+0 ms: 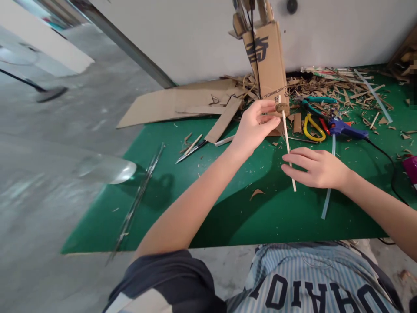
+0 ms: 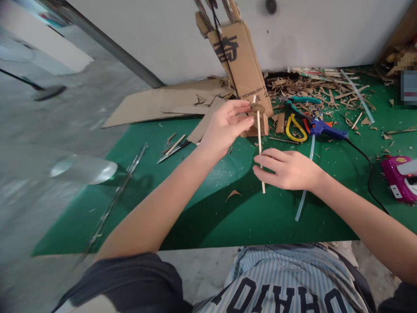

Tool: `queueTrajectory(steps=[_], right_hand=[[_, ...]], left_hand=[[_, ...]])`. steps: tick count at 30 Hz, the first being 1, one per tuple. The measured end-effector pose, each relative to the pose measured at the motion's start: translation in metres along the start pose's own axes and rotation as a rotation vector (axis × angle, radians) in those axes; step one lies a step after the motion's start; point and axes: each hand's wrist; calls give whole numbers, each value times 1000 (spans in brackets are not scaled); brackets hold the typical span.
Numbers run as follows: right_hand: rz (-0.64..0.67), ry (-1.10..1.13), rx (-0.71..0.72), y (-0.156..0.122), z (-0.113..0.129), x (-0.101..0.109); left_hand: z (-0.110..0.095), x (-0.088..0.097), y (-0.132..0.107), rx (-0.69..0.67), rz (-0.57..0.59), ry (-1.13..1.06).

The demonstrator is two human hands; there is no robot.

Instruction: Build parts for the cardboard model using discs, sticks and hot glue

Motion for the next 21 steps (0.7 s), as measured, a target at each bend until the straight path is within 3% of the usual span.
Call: queueTrajectory(steps=[7,15,21], right_hand=[[90,51,8,-3,8,-6],[193,216,-101,-5,4,-8],[90,339,-182,-6,3,-11]], left_hand=[[1,4,4,-66,-89,55],[-21,11,0,-132,-204,150],[-33,12,-6,-201,-193,281]])
Point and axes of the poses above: each hand's wrist, its own y-axis towards the middle knuckle, its own x-axis out of the back of the hand, z = x × y, and after that the axes turned 9 degrees about -y, right-handed
